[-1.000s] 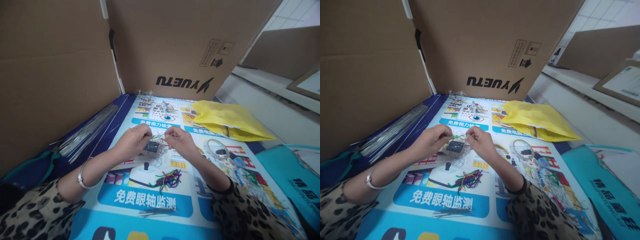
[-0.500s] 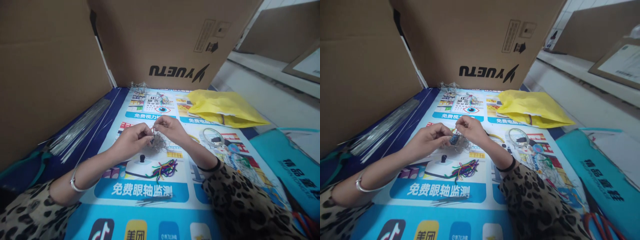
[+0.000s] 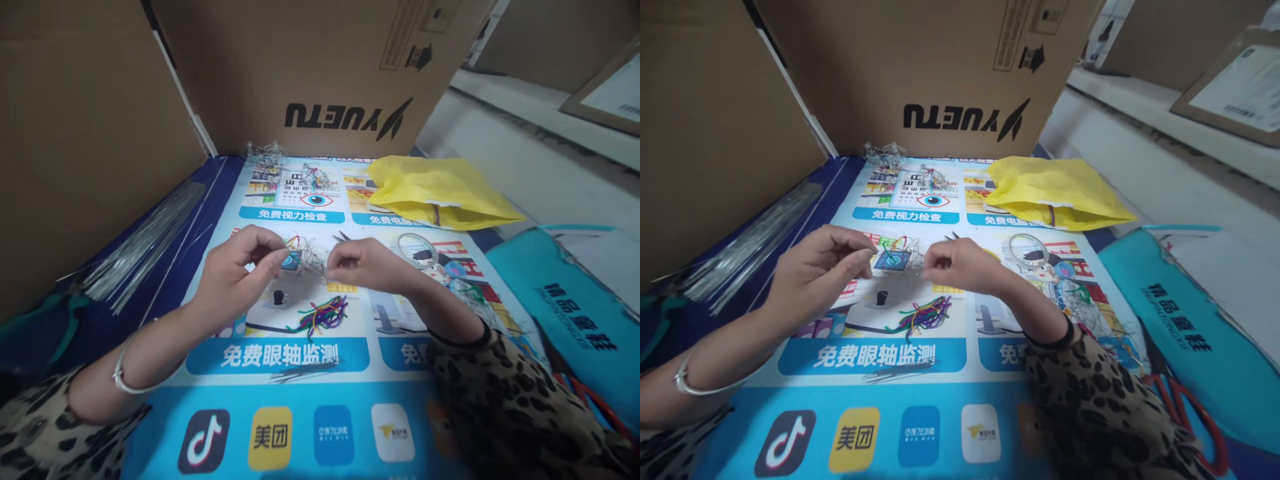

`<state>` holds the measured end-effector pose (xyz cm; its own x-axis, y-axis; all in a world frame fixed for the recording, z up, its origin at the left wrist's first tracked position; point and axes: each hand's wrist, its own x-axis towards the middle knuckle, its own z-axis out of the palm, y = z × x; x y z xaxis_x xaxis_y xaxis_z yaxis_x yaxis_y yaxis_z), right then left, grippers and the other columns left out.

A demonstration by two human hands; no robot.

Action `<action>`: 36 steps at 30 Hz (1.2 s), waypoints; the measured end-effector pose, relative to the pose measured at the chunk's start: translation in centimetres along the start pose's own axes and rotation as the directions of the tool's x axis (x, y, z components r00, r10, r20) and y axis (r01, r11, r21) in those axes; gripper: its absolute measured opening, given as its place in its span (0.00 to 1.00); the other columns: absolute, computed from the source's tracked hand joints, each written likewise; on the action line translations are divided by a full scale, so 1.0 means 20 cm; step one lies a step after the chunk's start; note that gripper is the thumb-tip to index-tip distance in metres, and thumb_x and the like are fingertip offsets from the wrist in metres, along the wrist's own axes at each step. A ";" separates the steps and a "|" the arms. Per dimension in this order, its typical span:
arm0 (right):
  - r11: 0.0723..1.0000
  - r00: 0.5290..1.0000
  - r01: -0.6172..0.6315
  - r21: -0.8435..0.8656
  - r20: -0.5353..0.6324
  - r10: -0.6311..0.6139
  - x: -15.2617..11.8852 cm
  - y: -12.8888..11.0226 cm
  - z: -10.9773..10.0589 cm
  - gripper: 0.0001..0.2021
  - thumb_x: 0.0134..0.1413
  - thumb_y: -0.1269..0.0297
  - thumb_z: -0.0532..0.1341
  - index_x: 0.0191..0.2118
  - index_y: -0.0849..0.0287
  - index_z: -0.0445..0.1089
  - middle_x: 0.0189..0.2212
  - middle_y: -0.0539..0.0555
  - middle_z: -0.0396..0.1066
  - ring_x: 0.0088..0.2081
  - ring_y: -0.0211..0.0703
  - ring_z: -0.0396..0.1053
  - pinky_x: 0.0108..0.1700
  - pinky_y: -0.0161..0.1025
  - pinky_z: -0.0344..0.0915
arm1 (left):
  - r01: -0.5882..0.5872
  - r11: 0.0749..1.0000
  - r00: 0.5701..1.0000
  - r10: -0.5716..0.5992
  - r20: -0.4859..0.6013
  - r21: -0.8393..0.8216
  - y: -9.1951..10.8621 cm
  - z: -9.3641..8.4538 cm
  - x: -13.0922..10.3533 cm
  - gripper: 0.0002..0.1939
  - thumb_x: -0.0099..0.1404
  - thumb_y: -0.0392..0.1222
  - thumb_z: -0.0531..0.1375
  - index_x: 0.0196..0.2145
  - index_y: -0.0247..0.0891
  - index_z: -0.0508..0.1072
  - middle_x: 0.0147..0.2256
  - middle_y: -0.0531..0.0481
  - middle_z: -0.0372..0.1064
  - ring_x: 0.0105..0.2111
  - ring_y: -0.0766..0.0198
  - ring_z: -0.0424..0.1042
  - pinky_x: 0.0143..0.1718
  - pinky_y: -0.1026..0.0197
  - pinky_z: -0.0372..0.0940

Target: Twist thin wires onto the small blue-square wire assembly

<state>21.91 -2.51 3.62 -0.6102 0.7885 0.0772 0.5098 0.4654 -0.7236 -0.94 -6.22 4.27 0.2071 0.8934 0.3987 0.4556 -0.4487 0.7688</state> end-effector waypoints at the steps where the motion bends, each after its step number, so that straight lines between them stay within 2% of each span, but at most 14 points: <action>1: 0.998 0.993 0.048 -0.028 0.111 -0.045 -0.03 -0.01 0.00 0.02 0.47 0.69 0.61 0.26 0.60 0.70 0.22 0.46 0.68 0.24 0.31 0.64 0.27 0.30 0.59 | -0.038 0.999 0.999 0.038 0.012 0.036 0.01 0.01 -0.02 0.04 0.63 0.39 0.56 0.34 0.37 0.67 0.28 0.53 0.68 0.24 0.70 0.67 0.29 0.65 0.63; 3: 0.991 0.956 0.123 -0.047 0.274 -0.105 -0.07 -0.02 -0.01 0.02 0.46 0.70 0.61 0.27 0.60 0.71 0.23 0.47 0.68 0.25 0.31 0.65 0.28 0.29 0.60 | -0.144 0.985 0.983 0.132 0.130 0.091 0.02 0.03 -0.06 0.03 0.63 0.38 0.55 0.33 0.37 0.68 0.27 0.53 0.68 0.26 0.69 0.67 0.29 0.65 0.62; 4: 0.988 0.936 0.148 -0.051 0.331 -0.123 -0.08 -0.02 -0.01 0.02 0.46 0.70 0.62 0.28 0.60 0.71 0.24 0.47 0.68 0.25 0.32 0.65 0.29 0.30 0.60 | -0.218 0.972 0.957 0.194 0.216 0.090 0.02 0.05 -0.07 0.04 0.64 0.38 0.54 0.33 0.37 0.68 0.29 0.52 0.69 0.28 0.68 0.67 0.31 0.65 0.62; 6: 0.981 0.905 0.182 -0.070 0.401 -0.139 -0.10 -0.02 0.01 0.03 0.46 0.70 0.62 0.31 0.61 0.72 0.26 0.49 0.68 0.27 0.34 0.65 0.30 0.30 0.61 | -0.324 0.943 0.877 0.271 0.396 0.073 0.02 0.08 -0.10 0.06 0.66 0.37 0.52 0.35 0.37 0.68 0.32 0.50 0.70 0.32 0.67 0.68 0.34 0.64 0.63; 9: 0.969 0.893 0.212 -0.129 0.428 -0.139 -0.12 0.00 0.04 0.06 0.46 0.70 0.62 0.33 0.61 0.72 0.28 0.50 0.68 0.29 0.36 0.65 0.33 0.32 0.61 | -0.413 0.905 0.754 0.276 0.596 0.104 0.01 0.13 -0.12 0.10 0.67 0.38 0.50 0.41 0.37 0.69 0.39 0.47 0.70 0.39 0.63 0.68 0.39 0.60 0.64; 11: 0.961 0.897 0.211 -0.178 0.426 -0.118 -0.12 0.01 0.06 0.04 0.46 0.71 0.61 0.32 0.60 0.72 0.28 0.50 0.68 0.30 0.37 0.66 0.34 0.32 0.61 | -0.443 0.888 0.702 0.257 0.664 0.124 0.01 0.16 -0.13 0.12 0.67 0.40 0.50 0.45 0.39 0.69 0.43 0.46 0.68 0.43 0.61 0.67 0.43 0.58 0.63; 13: 0.957 0.904 0.195 -0.214 0.419 -0.091 -0.12 0.02 0.08 0.04 0.46 0.73 0.60 0.30 0.60 0.72 0.28 0.51 0.69 0.31 0.37 0.66 0.34 0.33 0.61 | -0.479 0.866 0.671 0.255 0.696 0.145 0.00 0.18 -0.14 0.13 0.66 0.40 0.52 0.47 0.41 0.68 0.45 0.46 0.67 0.45 0.59 0.66 0.43 0.56 0.63; 16: 0.963 0.908 0.187 -0.192 0.408 -0.094 -0.12 0.04 0.08 0.05 0.46 0.73 0.60 0.29 0.60 0.73 0.27 0.51 0.69 0.31 0.37 0.66 0.35 0.33 0.61 | -0.548 0.812 0.660 0.271 0.701 0.202 -0.01 0.20 -0.17 0.14 0.63 0.41 0.55 0.48 0.41 0.68 0.45 0.45 0.67 0.46 0.56 0.65 0.41 0.55 0.62; 22: 0.979 0.899 0.205 0.006 0.394 -0.191 -0.11 0.08 0.06 0.05 0.48 0.72 0.60 0.28 0.60 0.74 0.26 0.50 0.69 0.30 0.36 0.66 0.33 0.32 0.61 | -0.612 0.738 0.687 0.319 0.653 0.283 -0.03 0.24 -0.21 0.12 0.65 0.40 0.53 0.46 0.38 0.68 0.39 0.46 0.68 0.42 0.57 0.65 0.36 0.57 0.60; 25: 0.977 0.900 0.163 0.136 0.385 -0.204 -0.11 0.09 0.03 0.03 0.47 0.72 0.61 0.26 0.62 0.73 0.25 0.51 0.68 0.29 0.35 0.65 0.32 0.32 0.61 | -0.620 0.723 0.691 0.320 0.647 0.305 -0.03 0.24 -0.22 0.12 0.65 0.40 0.53 0.46 0.38 0.68 0.38 0.46 0.68 0.40 0.57 0.65 0.34 0.57 0.58; 28: 0.951 0.912 0.088 0.295 0.359 -0.196 -0.11 0.10 -0.01 0.02 0.47 0.70 0.63 0.27 0.62 0.72 0.26 0.51 0.68 0.30 0.36 0.65 0.34 0.34 0.62 | -0.643 0.698 0.677 0.328 0.659 0.314 -0.04 0.24 -0.22 0.12 0.65 0.39 0.53 0.46 0.37 0.68 0.38 0.45 0.68 0.39 0.56 0.65 0.34 0.56 0.58; 32: 0.841 0.963 -0.045 0.539 0.247 -0.107 -0.12 0.12 -0.05 0.04 0.47 0.68 0.65 0.26 0.62 0.70 0.29 0.52 0.67 0.31 0.36 0.65 0.34 0.35 0.62 | -0.664 0.679 0.668 0.350 0.656 0.314 -0.04 0.24 -0.23 0.13 0.65 0.39 0.54 0.47 0.36 0.67 0.39 0.44 0.68 0.40 0.55 0.64 0.35 0.55 0.58; 34: 0.732 0.982 -0.093 0.674 0.184 -0.045 -0.13 0.12 -0.04 0.05 0.47 0.67 0.65 0.27 0.62 0.69 0.28 0.51 0.68 0.26 0.32 0.62 0.26 0.31 0.59 | -0.662 0.679 0.676 0.359 0.643 0.317 -0.04 0.24 -0.23 0.13 0.64 0.38 0.54 0.47 0.36 0.67 0.40 0.44 0.69 0.41 0.55 0.64 0.36 0.55 0.58; 36: 0.620 0.985 -0.142 0.771 0.175 0.008 -0.14 0.11 -0.02 0.05 0.49 0.67 0.64 0.29 0.62 0.69 0.28 0.51 0.70 0.20 0.28 0.58 0.19 0.28 0.53 | -0.659 0.682 0.688 0.373 0.623 0.319 -0.03 0.24 -0.24 0.14 0.64 0.38 0.55 0.47 0.36 0.67 0.41 0.44 0.69 0.42 0.55 0.64 0.37 0.56 0.59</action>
<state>24.98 -3.56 2.01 -0.7029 0.7096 -0.0499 -0.0648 -0.1338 -0.9889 1.85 -10.08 -0.52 0.8516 0.4611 0.2493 0.4504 -0.8870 0.1019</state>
